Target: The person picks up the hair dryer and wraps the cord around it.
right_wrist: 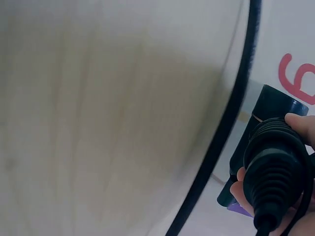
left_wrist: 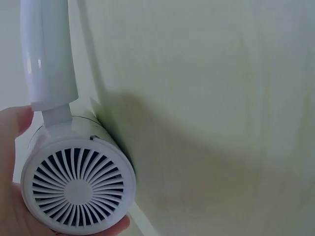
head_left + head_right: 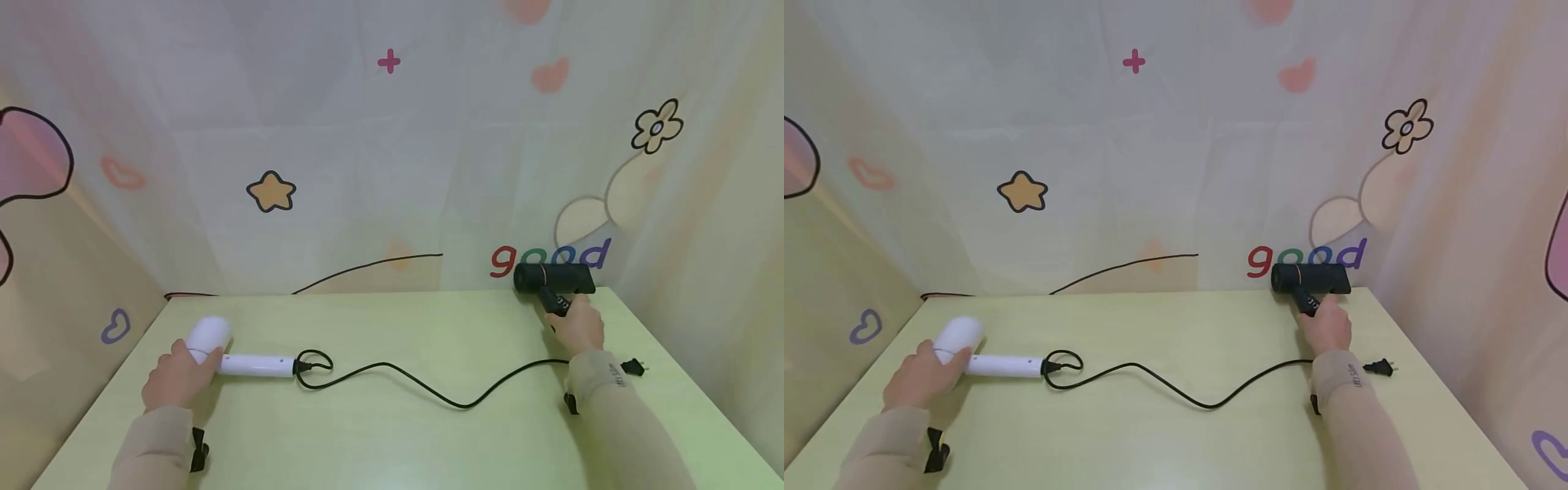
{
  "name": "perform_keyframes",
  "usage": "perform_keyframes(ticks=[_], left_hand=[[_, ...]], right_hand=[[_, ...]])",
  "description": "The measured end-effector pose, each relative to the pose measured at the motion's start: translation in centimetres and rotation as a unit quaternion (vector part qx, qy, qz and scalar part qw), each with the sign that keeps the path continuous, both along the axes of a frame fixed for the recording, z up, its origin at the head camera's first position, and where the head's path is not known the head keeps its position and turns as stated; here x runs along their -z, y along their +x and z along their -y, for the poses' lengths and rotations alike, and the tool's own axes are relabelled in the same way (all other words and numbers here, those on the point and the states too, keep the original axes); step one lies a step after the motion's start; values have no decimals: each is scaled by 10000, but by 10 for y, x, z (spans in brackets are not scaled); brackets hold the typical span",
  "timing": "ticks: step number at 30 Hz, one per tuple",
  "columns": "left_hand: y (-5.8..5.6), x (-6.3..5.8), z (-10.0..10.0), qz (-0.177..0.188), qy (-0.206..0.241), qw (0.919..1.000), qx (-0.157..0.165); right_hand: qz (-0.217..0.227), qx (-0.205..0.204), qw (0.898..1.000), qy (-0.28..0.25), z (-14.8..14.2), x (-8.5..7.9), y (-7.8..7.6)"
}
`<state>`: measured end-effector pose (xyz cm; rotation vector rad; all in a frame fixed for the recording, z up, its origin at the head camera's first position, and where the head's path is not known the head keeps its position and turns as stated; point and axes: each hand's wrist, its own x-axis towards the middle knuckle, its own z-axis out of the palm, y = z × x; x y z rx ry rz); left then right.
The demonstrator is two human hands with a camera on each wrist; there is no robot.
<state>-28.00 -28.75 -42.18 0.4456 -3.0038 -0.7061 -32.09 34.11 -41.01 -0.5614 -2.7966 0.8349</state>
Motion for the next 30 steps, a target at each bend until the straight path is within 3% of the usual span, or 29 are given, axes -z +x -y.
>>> perform_keyframes(ticks=[6,14,23,30], left_hand=[[0,-1,3,46,3,9999,113],[-1,-2,5,131,45,9997,185],[-1,-3,4,211,44,9995,238],[-2,-3,10,156,303,9990,274]], right_hand=[[165,214,9996,104,0,5,-4],[339,212,9990,187,-1,5,-3],[626,-38,9971,426,-8,6,-1],[833,-327,9941,608,-21,6,-4]])
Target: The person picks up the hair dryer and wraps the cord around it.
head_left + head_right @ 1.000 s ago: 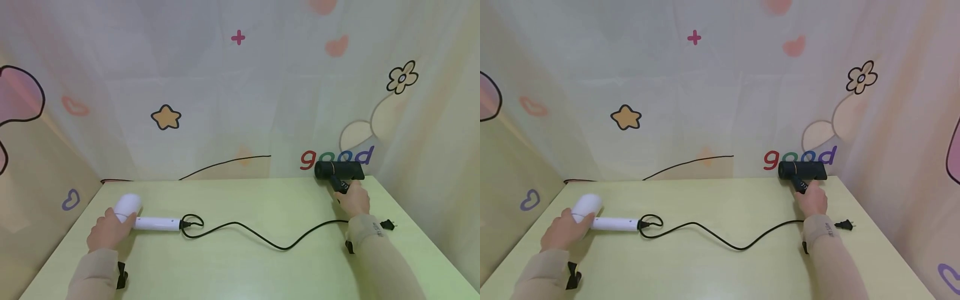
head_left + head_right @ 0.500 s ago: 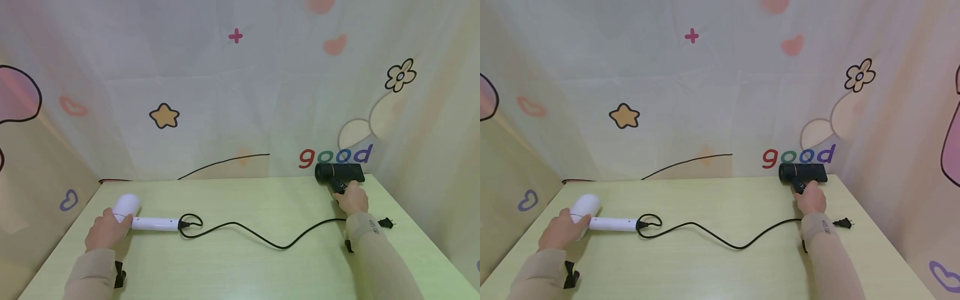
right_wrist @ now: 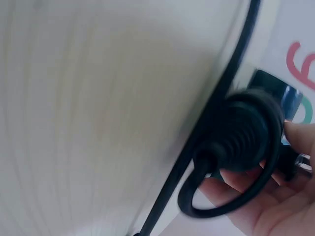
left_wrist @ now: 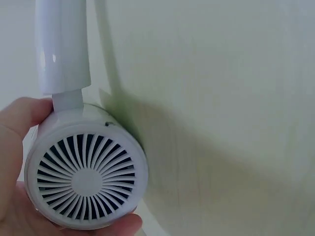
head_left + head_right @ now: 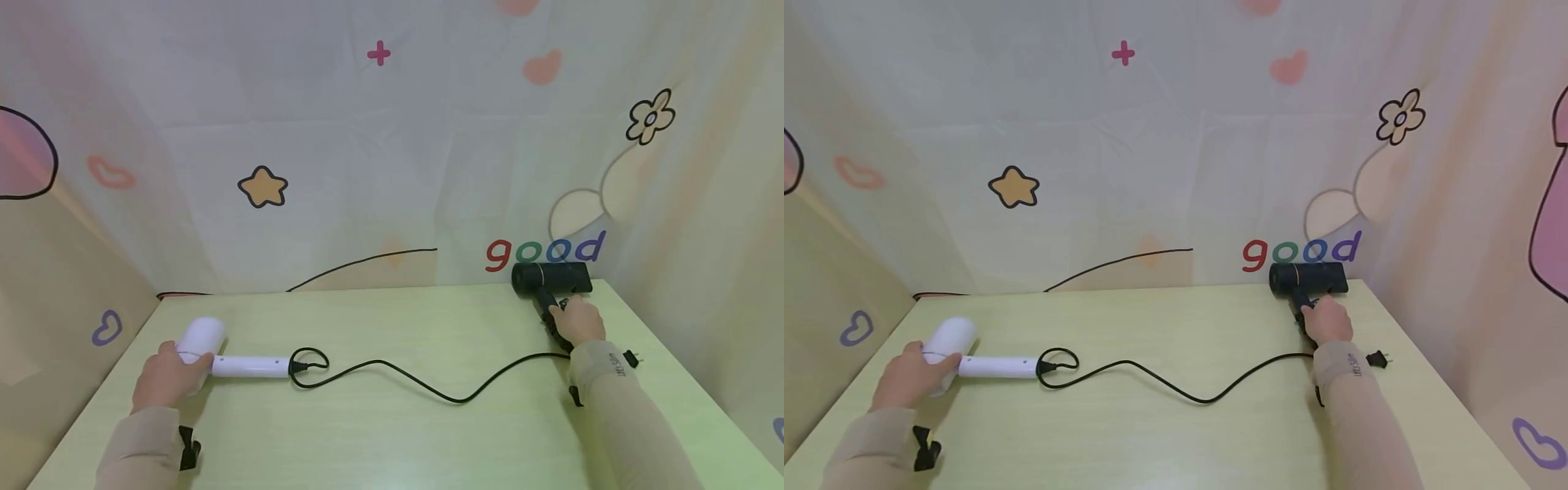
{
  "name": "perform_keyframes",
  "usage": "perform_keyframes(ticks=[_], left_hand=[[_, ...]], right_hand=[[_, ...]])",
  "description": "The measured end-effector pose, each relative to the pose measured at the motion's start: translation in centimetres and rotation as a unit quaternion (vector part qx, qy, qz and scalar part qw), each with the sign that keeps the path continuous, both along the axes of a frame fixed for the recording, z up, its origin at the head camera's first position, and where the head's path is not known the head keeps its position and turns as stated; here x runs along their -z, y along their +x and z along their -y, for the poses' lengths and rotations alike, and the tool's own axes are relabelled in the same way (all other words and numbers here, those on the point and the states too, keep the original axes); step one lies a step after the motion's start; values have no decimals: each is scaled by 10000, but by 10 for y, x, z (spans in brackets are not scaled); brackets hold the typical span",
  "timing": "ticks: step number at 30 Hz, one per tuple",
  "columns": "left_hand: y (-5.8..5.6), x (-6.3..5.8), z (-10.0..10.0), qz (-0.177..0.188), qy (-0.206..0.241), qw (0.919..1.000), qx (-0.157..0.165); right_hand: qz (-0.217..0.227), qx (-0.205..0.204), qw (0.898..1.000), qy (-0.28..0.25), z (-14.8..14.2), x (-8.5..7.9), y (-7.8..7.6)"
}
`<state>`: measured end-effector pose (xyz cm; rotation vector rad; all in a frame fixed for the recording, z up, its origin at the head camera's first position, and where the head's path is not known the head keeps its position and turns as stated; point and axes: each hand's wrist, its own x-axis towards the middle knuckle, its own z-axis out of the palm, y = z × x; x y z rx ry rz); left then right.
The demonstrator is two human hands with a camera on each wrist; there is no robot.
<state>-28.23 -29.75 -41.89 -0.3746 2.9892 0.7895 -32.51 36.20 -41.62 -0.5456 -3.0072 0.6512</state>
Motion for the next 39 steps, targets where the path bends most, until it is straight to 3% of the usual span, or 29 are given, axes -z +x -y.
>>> perform_keyframes(ticks=[3,9,14,20,27,32,36,39], left_hand=[[-2,2,4,26,51,10000,-9],[-3,1,4,200,192,9995,-118],[-2,4,6,101,434,9988,-191],[0,7,7,-61,580,9979,-265],[5,6,5,-170,675,9971,-319],[7,3,1,-240,711,9964,-390],[8,0,-1,-277,708,9959,-496],[10,-1,-2,-278,740,9953,-561]], right_hand=[[-30,-1,10000,-75,-10,0,-1],[-131,717,9951,-670,-20,0,6],[-226,837,9943,-619,-22,-4,13],[-99,700,9958,-586,-25,-7,19],[405,492,9963,-569,-27,-7,22],[689,189,9971,-269,-25,-5,23],[598,159,9981,27,-19,-3,25],[282,-68,9992,292,-12,-1,30]])
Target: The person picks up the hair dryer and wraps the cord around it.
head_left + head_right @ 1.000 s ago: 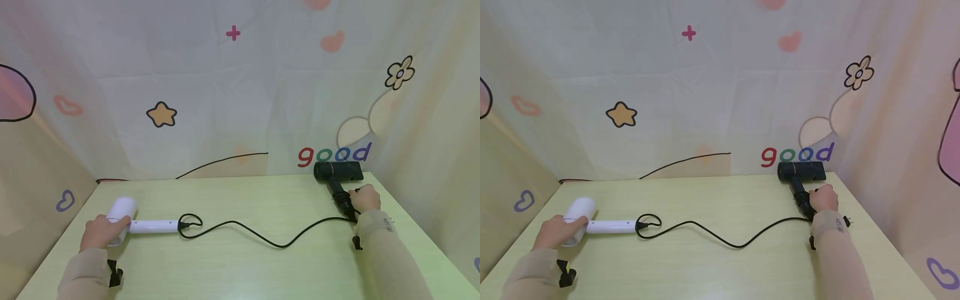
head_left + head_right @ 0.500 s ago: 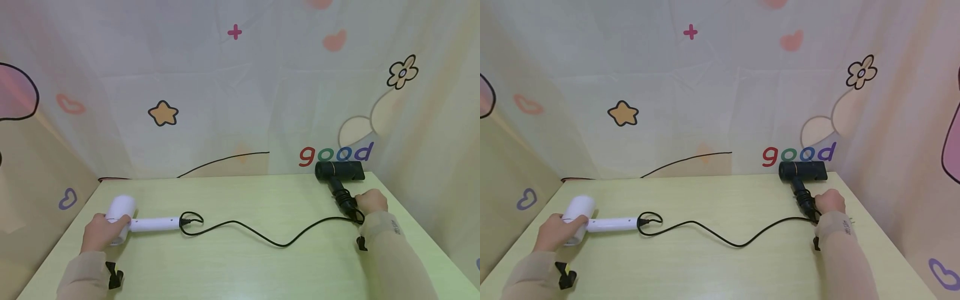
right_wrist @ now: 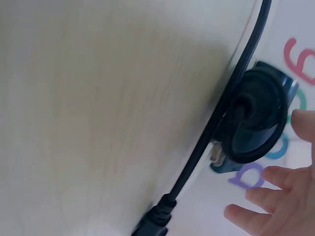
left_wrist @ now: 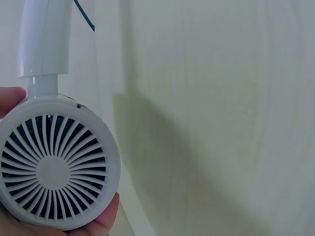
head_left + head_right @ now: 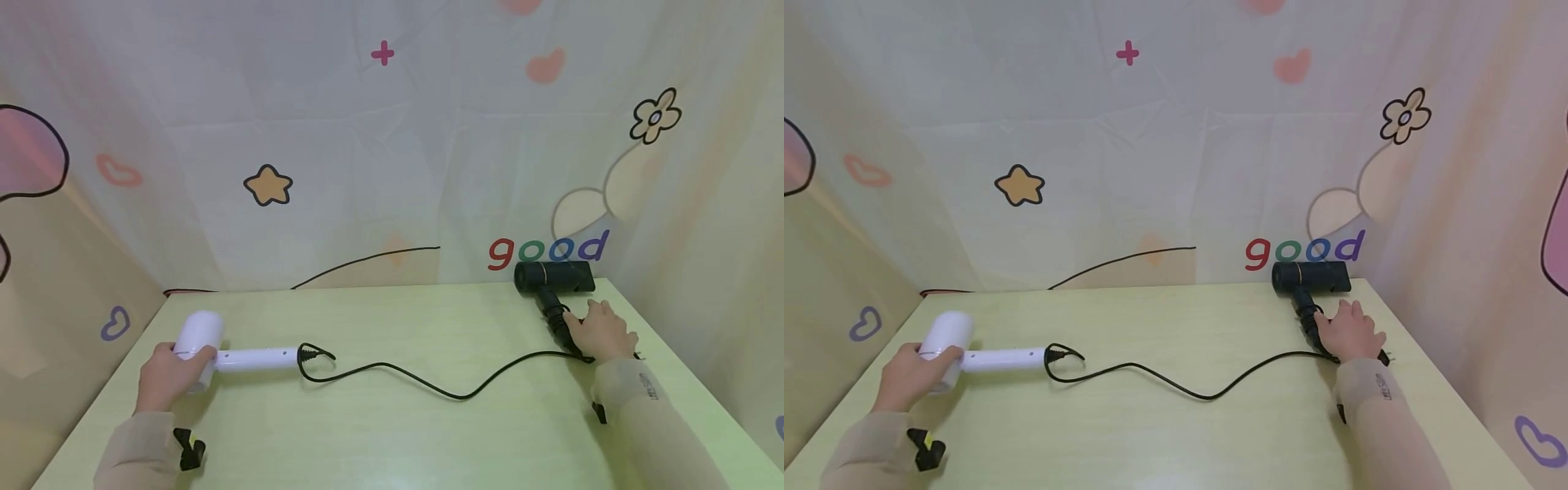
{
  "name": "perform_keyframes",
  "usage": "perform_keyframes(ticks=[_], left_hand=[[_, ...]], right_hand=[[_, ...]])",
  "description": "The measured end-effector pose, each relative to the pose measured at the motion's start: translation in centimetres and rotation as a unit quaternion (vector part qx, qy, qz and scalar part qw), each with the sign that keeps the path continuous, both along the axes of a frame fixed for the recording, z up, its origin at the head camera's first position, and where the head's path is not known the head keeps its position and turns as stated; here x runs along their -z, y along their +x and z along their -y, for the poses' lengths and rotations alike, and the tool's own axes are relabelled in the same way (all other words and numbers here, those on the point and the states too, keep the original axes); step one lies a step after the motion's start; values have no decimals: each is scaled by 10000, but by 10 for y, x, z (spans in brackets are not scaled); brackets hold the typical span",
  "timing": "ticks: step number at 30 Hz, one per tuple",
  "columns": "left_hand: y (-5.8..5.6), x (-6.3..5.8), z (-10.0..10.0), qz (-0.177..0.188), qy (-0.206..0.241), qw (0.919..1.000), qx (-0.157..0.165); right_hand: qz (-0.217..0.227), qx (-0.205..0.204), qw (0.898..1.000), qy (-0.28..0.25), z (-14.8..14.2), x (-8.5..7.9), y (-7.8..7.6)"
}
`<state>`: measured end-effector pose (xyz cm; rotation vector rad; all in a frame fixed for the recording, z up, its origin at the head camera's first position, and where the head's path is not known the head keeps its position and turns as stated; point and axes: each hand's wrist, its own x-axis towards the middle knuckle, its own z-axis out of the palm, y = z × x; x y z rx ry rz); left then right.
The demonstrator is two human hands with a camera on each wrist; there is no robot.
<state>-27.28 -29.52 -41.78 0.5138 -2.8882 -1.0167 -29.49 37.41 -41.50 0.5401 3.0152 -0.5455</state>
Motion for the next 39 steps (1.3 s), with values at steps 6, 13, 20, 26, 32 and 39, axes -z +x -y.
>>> perform_keyframes(ticks=[6,13,20,26,32,39], left_hand=[[3,-5,-4,-73,142,9999,-41],[5,-12,-10,-200,215,9996,9],[5,-16,-18,-317,391,9987,48],[6,-17,-28,-423,523,9977,-5],[9,-19,-43,-555,676,9961,-86],[9,-22,-57,-690,689,9952,-111]], right_hand=[[-507,-798,9951,288,21,-2,16],[-762,-1385,9865,423,55,-2,30],[-1001,-1743,9789,360,84,-6,37],[-1194,-1969,9726,331,108,-9,43],[-1363,-2183,9662,172,133,-11,50],[-1477,-2471,9576,-85,159,-11,57]])
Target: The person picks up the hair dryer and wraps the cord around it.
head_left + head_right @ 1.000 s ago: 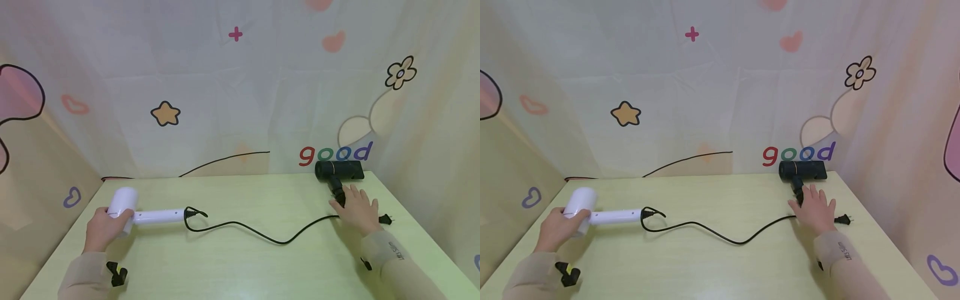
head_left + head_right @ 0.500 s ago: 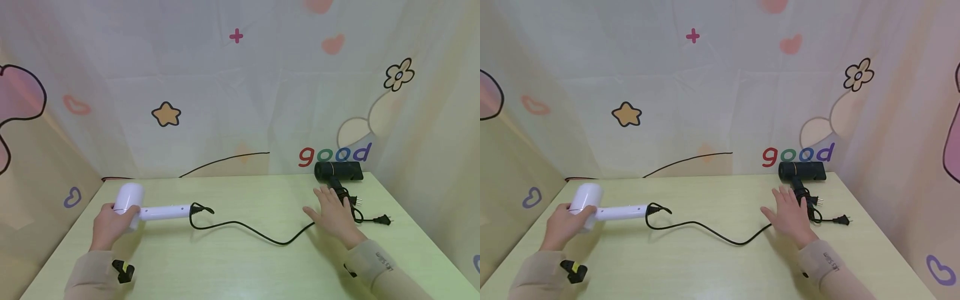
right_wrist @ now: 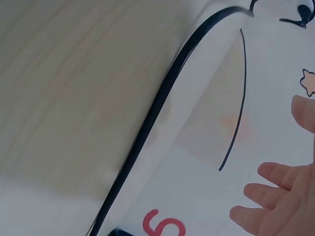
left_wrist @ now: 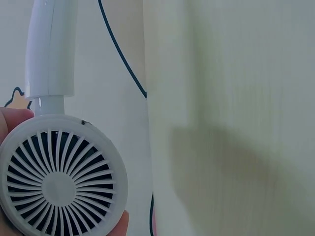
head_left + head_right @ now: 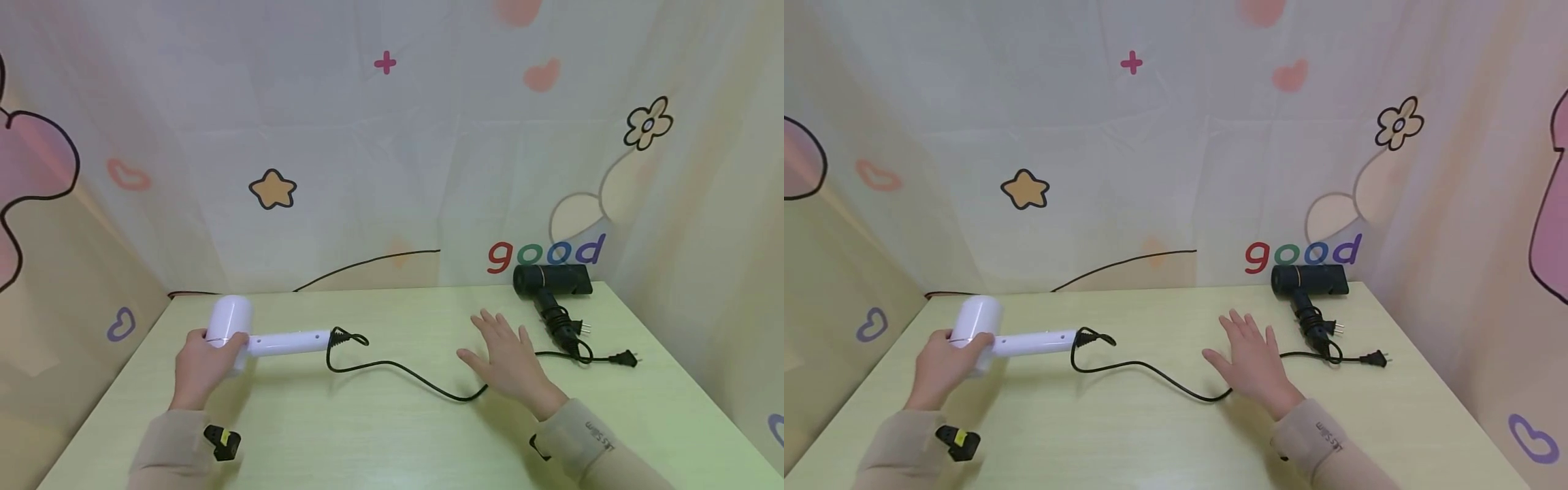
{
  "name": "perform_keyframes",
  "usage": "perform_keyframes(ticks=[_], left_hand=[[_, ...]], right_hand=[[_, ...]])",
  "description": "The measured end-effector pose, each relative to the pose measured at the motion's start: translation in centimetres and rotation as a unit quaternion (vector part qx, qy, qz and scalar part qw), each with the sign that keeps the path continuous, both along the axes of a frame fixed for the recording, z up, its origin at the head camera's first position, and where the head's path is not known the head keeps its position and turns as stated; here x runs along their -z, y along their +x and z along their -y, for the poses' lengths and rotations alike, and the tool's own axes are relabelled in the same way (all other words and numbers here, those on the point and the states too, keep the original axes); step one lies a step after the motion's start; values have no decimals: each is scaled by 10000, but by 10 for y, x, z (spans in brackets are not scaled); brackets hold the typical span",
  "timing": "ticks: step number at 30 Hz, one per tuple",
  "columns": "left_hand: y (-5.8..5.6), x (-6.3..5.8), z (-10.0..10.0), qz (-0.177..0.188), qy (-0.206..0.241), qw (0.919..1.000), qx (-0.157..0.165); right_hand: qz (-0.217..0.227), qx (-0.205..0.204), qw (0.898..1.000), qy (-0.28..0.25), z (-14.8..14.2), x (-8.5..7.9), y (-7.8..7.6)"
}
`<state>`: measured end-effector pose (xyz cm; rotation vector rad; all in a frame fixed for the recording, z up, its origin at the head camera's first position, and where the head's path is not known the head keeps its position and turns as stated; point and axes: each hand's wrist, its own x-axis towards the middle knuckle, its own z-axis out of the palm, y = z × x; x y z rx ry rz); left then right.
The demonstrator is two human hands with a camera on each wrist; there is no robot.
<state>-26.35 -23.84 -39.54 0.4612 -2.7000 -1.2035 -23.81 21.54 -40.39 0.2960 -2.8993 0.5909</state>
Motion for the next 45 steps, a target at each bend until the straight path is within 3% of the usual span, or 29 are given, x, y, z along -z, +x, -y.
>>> perform_keyframes(ticks=[9,30,45], left_hand=[[2,-5,-18,-36,175,9998,-34],[-2,-13,-56,-131,485,9987,-82],[1,-26,-89,-507,689,9963,-3]], right_hand=[[97,-245,9992,-293,26,7,1],[534,-784,9937,-601,76,-1,12],[825,-1360,9823,-991,103,-3,9]])
